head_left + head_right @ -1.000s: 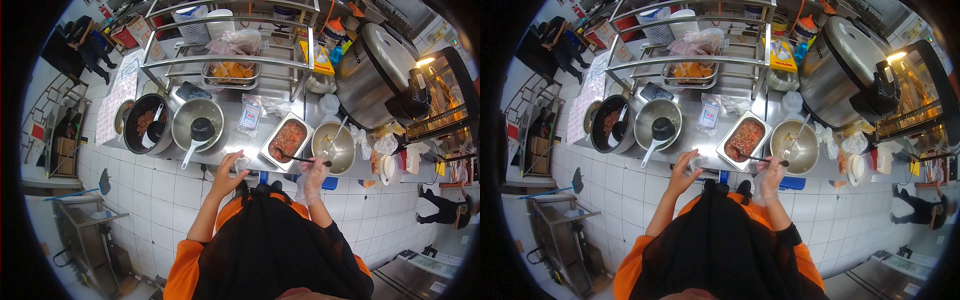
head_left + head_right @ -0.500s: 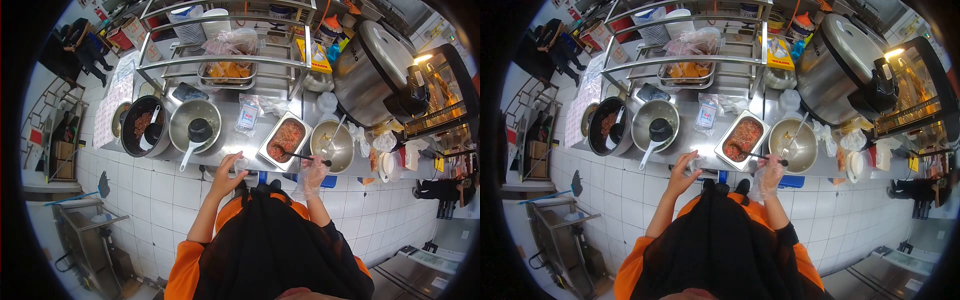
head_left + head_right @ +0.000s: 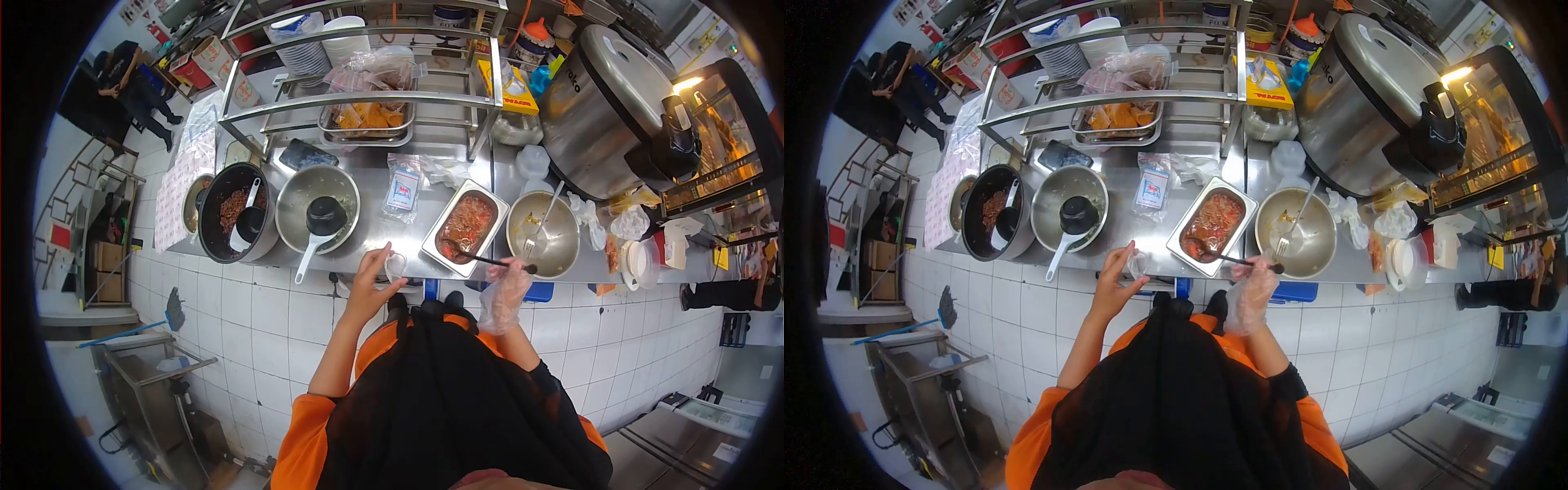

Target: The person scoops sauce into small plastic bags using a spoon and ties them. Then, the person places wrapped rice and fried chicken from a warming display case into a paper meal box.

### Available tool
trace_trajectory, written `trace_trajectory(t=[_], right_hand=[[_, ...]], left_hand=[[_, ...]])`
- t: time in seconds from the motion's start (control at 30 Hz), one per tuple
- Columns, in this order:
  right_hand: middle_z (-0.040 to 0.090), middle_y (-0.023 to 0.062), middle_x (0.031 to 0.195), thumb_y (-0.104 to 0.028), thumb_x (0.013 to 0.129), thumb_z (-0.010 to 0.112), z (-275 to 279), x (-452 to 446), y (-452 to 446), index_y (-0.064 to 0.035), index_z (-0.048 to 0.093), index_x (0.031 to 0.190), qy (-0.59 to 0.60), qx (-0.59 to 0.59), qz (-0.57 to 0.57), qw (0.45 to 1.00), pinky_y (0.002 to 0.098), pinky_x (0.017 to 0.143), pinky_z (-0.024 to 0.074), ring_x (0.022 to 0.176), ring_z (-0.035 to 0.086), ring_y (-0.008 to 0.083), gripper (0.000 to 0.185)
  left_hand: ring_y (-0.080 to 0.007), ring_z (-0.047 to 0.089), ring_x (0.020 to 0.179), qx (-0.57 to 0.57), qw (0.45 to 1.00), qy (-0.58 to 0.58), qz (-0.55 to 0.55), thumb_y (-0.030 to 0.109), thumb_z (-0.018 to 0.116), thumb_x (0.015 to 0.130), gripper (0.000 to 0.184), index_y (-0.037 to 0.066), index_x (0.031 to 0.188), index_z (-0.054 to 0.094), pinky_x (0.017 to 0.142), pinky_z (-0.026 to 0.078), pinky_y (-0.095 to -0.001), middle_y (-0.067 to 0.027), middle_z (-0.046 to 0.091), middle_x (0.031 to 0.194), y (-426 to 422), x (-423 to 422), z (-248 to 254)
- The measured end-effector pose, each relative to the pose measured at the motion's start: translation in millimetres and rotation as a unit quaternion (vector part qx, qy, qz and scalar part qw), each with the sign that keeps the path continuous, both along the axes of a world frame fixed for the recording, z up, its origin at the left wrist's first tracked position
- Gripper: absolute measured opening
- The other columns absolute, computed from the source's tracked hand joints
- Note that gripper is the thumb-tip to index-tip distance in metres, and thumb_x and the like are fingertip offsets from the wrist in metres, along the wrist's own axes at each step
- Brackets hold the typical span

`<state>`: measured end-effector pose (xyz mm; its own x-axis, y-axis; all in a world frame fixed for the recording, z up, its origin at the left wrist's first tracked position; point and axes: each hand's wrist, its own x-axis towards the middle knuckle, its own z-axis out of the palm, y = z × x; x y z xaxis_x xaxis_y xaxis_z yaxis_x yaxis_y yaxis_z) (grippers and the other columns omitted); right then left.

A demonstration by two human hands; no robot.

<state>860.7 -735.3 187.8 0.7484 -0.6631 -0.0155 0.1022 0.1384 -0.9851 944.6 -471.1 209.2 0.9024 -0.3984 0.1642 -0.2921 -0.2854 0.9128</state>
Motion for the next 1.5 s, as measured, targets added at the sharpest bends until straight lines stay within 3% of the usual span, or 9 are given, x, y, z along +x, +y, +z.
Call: trace_trajectory(t=[0.33,0.43,0.63,0.83,1.03,1.17,1.5], right_hand=[[0.063,0.0112,0.074,-0.035,0.101,0.044,-10.8,3.8,-8.4,0.0015,0.053,0.1,0.014,0.067,-0.047,0.997,0.0269,0.056,0.0489,0.059,0.057,0.0136,0.038],[0.064,0.0116,0.076,-0.034,0.101,0.045,4.1,6.5,-7.9,0.0014,0.055,0.098,0.052,-0.004,-0.067,0.996,0.0266,0.057,0.0492,0.06,0.058,0.0137,0.036],[0.063,0.0102,0.08,-0.03,0.098,0.053,-6.2,10.3,-29.6,0.0012,0.059,0.086,-0.085,-0.277,0.118,0.95,0.0268,0.061,0.0491,0.064,0.058,0.014,0.034],[0.063,0.0101,0.079,-0.032,0.098,0.053,-11.8,-0.1,-22.4,-0.0004,0.058,0.088,-0.064,0.007,0.078,0.995,0.0278,0.062,0.0482,0.068,0.057,0.0137,0.034],[0.062,0.0108,0.077,-0.041,0.1,0.046,0.7,5.7,-19.8,0.0018,0.053,0.101,0.039,0.011,-0.006,0.999,0.0268,0.058,0.0483,0.065,0.056,0.0137,0.043],[0.062,0.0112,0.075,-0.041,0.101,0.043,-6.6,7.6,-22.7,0.0044,0.053,0.102,0.032,0.03,-0.054,0.998,0.0272,0.057,0.0487,0.062,0.056,0.0142,0.047],[0.063,0.0113,0.074,-0.042,0.101,0.042,-12.1,3.9,-22.9,0.0039,0.054,0.102,0.052,0.025,-0.038,0.998,0.027,0.057,0.0476,0.061,0.056,0.0133,0.047]], left_hand=[[-0.0241,0.055,0.11,0.007,1.0,-0.007,-0.011,0.012,0.078,0.075,0.071,0.006,0.138,0.047,0.093,0.043,-0.0326,-0.0117,0.055,0.117,-9.9,6.2,7.9],[-0.0243,0.056,0.11,0.004,1.0,-0.006,-0.008,0.012,0.078,0.075,0.07,0.005,0.138,0.048,0.094,0.042,-0.0327,-0.012,0.056,0.117,-9.6,6.7,7.9],[-0.0243,0.056,0.11,-0.007,1.0,0.006,-0.013,0.013,0.078,0.076,0.068,0.005,0.137,0.048,0.094,0.042,-0.0326,-0.0118,0.056,0.117,-4.5,2.7,-3.1],[-0.0239,0.055,0.111,0.002,1.0,0.012,-0.006,0.013,0.077,0.076,0.067,0.006,0.137,0.049,0.095,0.041,-0.0325,-0.0116,0.056,0.117,-2.2,2.8,-1.8],[-0.024,0.054,0.112,0.025,0.999,0.011,-0.016,0.013,0.078,0.076,0.068,0.006,0.137,0.048,0.096,0.041,-0.0332,-0.0113,0.056,0.118,0.8,0.8,4.8],[-0.0242,0.054,0.112,0.028,0.999,0.017,-0.011,0.013,0.078,0.076,0.068,0.007,0.138,0.048,0.096,0.041,-0.0334,-0.0114,0.056,0.118,4.1,2.6,3.3],[-0.0248,0.054,0.113,0.023,1.0,0.016,-0.012,0.012,0.078,0.076,0.068,0.006,0.137,0.048,0.096,0.041,-0.0335,-0.0119,0.056,0.118,1.3,2.5,3.4]])
